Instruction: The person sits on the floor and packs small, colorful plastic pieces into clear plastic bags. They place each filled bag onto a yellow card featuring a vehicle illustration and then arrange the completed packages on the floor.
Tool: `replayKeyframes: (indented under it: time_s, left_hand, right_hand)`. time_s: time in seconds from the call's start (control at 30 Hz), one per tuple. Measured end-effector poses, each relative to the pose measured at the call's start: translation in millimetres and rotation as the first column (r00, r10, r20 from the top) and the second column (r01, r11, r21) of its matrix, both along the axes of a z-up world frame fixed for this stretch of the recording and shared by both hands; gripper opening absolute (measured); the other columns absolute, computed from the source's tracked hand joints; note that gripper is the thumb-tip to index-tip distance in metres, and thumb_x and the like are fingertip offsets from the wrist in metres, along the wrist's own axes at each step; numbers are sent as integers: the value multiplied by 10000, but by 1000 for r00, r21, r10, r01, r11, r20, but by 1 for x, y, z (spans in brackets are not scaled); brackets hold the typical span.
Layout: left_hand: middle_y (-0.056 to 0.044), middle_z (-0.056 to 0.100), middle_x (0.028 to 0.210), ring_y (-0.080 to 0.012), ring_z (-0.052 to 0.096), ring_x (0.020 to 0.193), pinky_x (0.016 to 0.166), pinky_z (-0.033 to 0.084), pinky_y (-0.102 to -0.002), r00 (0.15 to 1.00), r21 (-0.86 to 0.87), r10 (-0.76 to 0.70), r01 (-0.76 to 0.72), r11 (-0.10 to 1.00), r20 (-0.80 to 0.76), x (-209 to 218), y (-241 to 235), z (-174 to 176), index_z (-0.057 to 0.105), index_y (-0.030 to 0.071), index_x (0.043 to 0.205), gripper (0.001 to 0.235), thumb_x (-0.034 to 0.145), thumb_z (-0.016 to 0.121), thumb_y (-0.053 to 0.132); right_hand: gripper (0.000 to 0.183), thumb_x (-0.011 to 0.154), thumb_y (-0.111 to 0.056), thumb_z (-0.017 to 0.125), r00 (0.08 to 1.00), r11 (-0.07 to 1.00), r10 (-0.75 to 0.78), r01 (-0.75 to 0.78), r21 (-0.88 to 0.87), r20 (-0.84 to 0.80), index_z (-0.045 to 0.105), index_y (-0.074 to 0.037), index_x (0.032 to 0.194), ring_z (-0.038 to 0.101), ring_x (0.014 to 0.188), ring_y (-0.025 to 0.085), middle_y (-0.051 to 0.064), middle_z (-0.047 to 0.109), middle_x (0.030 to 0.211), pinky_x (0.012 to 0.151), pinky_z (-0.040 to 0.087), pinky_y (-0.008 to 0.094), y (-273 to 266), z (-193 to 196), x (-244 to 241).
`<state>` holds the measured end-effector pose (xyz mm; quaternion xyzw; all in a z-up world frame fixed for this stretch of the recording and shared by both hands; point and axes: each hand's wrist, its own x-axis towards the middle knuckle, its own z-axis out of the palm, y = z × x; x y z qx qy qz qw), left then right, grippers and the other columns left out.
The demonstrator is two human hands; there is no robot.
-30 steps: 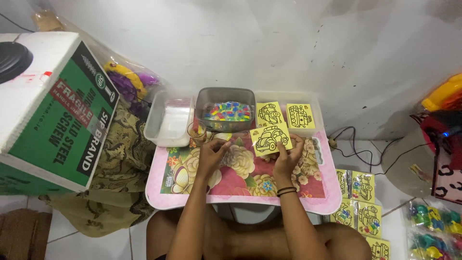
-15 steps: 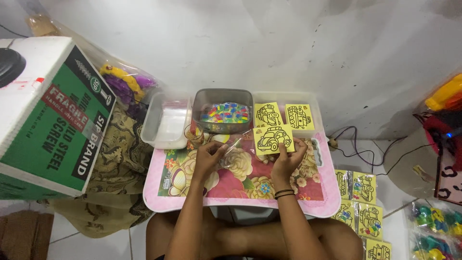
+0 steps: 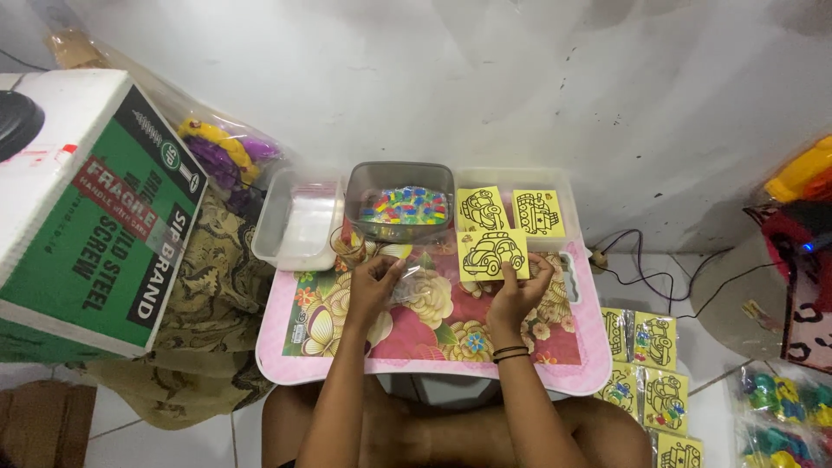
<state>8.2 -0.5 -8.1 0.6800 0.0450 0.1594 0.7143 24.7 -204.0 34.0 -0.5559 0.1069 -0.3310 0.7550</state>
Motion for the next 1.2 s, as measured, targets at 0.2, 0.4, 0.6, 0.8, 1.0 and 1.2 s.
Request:
replayKeyframes:
  time_s: [0.2, 0.4, 0.6, 0.8, 1.0, 1.2]
  left_hand:
    - [4, 555, 535, -64, 461, 527, 499, 330, -211, 1000, 43, 18, -18, 999, -19, -8, -5, 20, 769, 72, 842, 144, 922, 768, 192]
    - [31, 532, 551, -53, 452, 543, 511, 327, -198, 1000, 51, 17, -16, 999, -21, -3, -2, 4, 764, 81, 838, 153, 931, 763, 203]
    - [18, 558, 544, -71, 467, 543, 508, 348, -215, 999, 84, 44, -43, 996, -11, -3, -2, 2, 770, 86, 831, 140, 908, 781, 203]
    - [-1, 588, 537, -70, 489, 522, 496, 364, -215, 999, 75, 48, -47, 996, -13, 3, -2, -19, 767, 86, 814, 165, 886, 818, 224]
    - [-39, 628, 543, -83, 530, 524, 491, 393, -221, 998, 58, 60, -60, 996, 3, -7, -2, 1, 773, 62, 842, 181, 859, 844, 227]
    - [-25, 579, 563, -102, 504, 554, 496, 383, -239, 998, 65, 65, -64, 996, -16, -6, 0, 2, 768, 62, 839, 184, 901, 802, 232]
  right_hand:
    - [398, 792, -10, 696, 998, 996, -70, 69, -47, -3, 480, -85, 1118, 526, 917, 159, 88, 524, 1059, 815, 484, 339, 4, 18, -8]
    - [439, 764, -25, 714, 996, 996, -85, 85, -16, -10, 466, -96, 1119, 535, 937, 142, 60, 514, 1045, 851, 461, 300, 9, 16, -4]
    - [410, 791, -5, 690, 999, 999, -41, 41, 18, -16, 453, -99, 1112, 553, 867, 132, 48, 528, 1020, 770, 478, 286, -2, -4, 3]
    - [413, 780, -1, 701, 1000, 998, -3, 4, 62, -18, 469, -102, 1107, 614, 787, 139, 52, 537, 974, 662, 509, 240, 0, 1, -5]
    - [390, 791, -4, 698, 999, 999, 17, -16, 35, -28, 476, -99, 1097, 608, 757, 139, 74, 549, 972, 596, 509, 235, 1, -4, -5]
    - [385, 806, -22, 689, 998, 999, 52, -52, -6, -44, 489, -90, 1127, 627, 719, 131, 69, 565, 948, 587, 503, 215, -14, -36, 15]
